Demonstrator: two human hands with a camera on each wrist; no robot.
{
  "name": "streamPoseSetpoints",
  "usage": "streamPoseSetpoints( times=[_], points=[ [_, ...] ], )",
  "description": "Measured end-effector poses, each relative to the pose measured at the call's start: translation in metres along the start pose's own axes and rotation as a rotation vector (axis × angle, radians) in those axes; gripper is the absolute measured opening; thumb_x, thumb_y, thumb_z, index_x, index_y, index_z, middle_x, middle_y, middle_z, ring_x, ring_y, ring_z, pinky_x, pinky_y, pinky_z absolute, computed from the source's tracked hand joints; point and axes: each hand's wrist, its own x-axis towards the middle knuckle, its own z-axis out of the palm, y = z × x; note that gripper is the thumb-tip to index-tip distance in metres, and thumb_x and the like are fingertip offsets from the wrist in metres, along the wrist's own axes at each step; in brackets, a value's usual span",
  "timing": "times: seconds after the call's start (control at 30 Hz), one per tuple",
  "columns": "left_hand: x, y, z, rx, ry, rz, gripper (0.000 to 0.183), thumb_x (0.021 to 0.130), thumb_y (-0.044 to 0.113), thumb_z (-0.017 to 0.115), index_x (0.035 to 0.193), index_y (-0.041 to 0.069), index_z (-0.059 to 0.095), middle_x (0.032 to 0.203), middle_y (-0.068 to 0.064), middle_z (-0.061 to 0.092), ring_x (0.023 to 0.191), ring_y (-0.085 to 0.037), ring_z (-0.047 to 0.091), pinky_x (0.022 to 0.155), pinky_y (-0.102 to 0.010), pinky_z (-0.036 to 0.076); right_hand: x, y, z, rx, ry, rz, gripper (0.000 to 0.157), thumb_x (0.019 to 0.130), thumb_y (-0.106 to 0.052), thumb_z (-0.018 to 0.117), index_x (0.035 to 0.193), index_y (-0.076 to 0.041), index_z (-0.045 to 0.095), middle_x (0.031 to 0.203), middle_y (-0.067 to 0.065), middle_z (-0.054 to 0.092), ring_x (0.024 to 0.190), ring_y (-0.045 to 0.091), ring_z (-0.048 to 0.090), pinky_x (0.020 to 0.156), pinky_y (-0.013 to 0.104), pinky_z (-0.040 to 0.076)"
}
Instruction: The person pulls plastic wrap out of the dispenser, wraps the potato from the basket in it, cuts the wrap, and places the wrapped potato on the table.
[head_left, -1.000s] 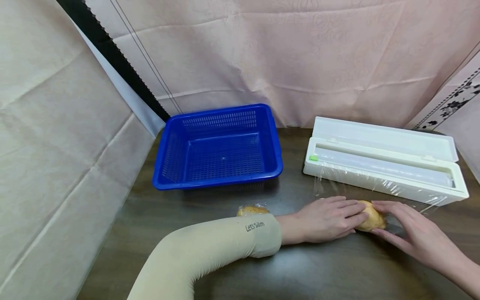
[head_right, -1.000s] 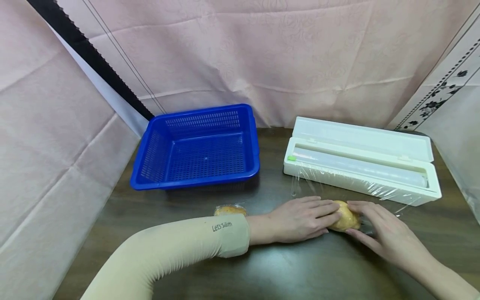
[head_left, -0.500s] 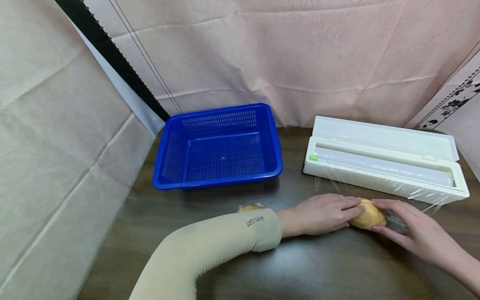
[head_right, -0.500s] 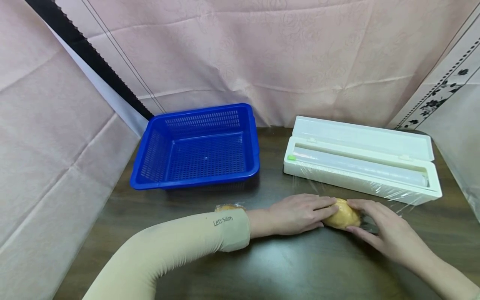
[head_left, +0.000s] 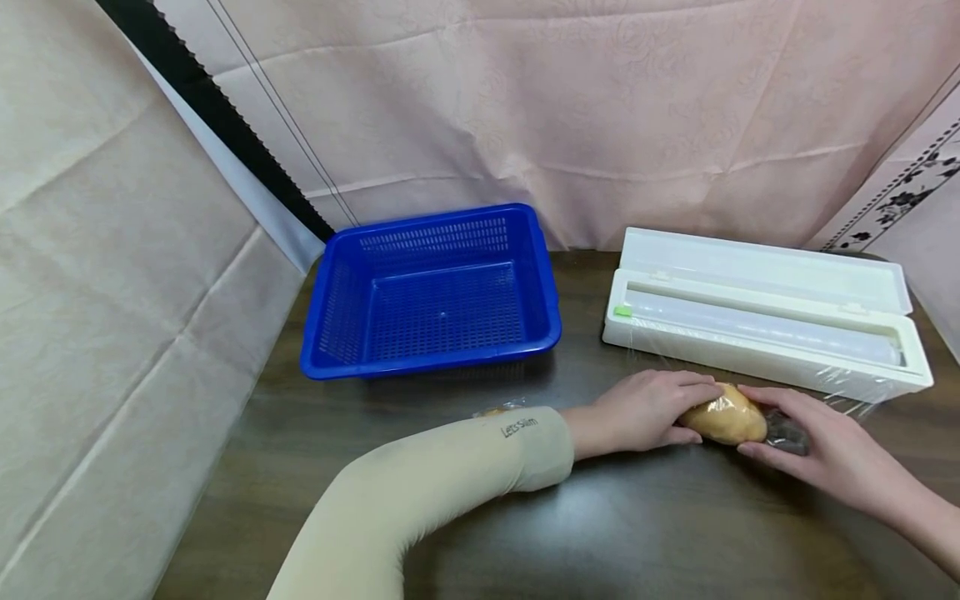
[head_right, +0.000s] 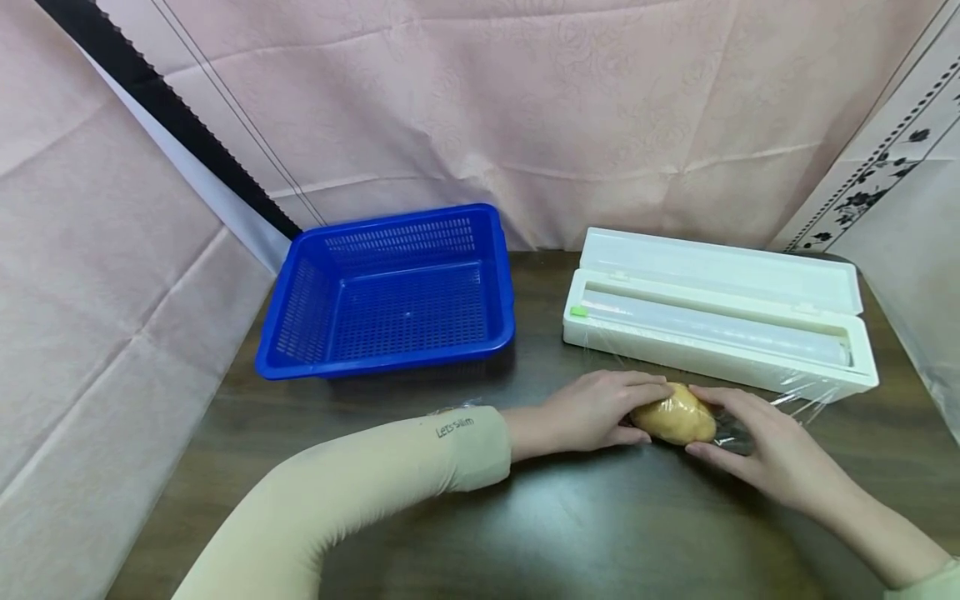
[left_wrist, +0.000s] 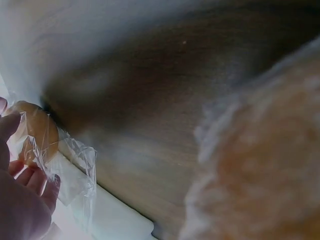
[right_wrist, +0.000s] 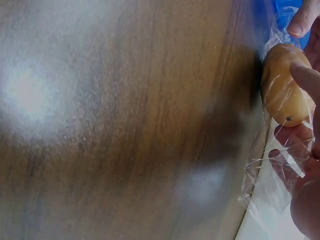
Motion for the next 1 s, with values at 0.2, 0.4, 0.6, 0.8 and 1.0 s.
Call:
streamPoseSetpoints(
  times=[0.2, 0.4, 0.6, 0.8, 1.0],
  points=[
    [0.008, 0.000, 0.000, -0.036, 0.002, -0.067, 0.064, 0.086, 0.048, 0.066, 0.142, 0.025, 0.044, 0.142, 0.010, 0.046, 0.124, -0.002, 0.046, 0.101, -0.018, 0.037, 0.003, 0.002, -0.001, 0.007, -0.002, -0.020, 0.079, 0.057, -0.019, 0.092, 0.129, -0.014, 0.060, 0.116, 0.000, 0.062, 0.115, -0.012, 0.037, 0.095, 0.001, 0.020],
    [0.011, -0.001, 0.002, -0.042, 0.020, -0.094, 0.064, 0.087, 0.048, 0.066, 0.142, 0.025, 0.043, 0.139, 0.011, 0.047, 0.122, -0.002, 0.048, 0.099, -0.018, 0.039, 0.003, 0.005, -0.002, -0.023, 0.001, -0.030, 0.088, 0.057, -0.022, 0.091, 0.136, -0.011, 0.055, 0.118, 0.004, 0.059, 0.111, 0.007, 0.044, 0.096, 0.002, 0.017],
    [0.013, -0.004, 0.005, -0.038, 0.039, -0.096, 0.059, 0.088, 0.046, 0.065, 0.139, 0.024, 0.046, 0.137, 0.011, 0.050, 0.121, -0.002, 0.049, 0.099, -0.018, 0.039, 0.003, 0.000, -0.008, -0.086, 0.034, -0.079, 0.088, 0.061, -0.037, 0.088, 0.138, -0.011, 0.053, 0.122, 0.008, 0.059, 0.107, 0.021, 0.049, 0.099, 0.005, 0.017],
    [0.016, -0.009, 0.006, -0.072, 0.024, -0.117, 0.058, 0.088, 0.046, 0.065, 0.140, 0.026, 0.046, 0.139, 0.014, 0.049, 0.122, 0.000, 0.047, 0.099, -0.017, 0.038, 0.010, -0.004, -0.005, -0.083, 0.103, -0.232, 0.074, 0.087, -0.065, 0.054, 0.132, -0.007, 0.058, 0.123, 0.012, 0.060, 0.108, 0.025, 0.052, 0.106, 0.010, 0.019],
    [0.020, -0.011, 0.004, -0.116, -0.007, -0.144, 0.058, 0.089, 0.047, 0.064, 0.141, 0.029, 0.045, 0.140, 0.017, 0.048, 0.124, 0.003, 0.045, 0.100, -0.017, 0.037, 0.010, 0.001, 0.005, -0.053, 0.162, -0.307, 0.070, 0.091, -0.061, 0.050, 0.128, -0.002, 0.060, 0.121, 0.017, 0.060, 0.111, 0.022, 0.052, 0.107, 0.012, 0.023]
  ],
)
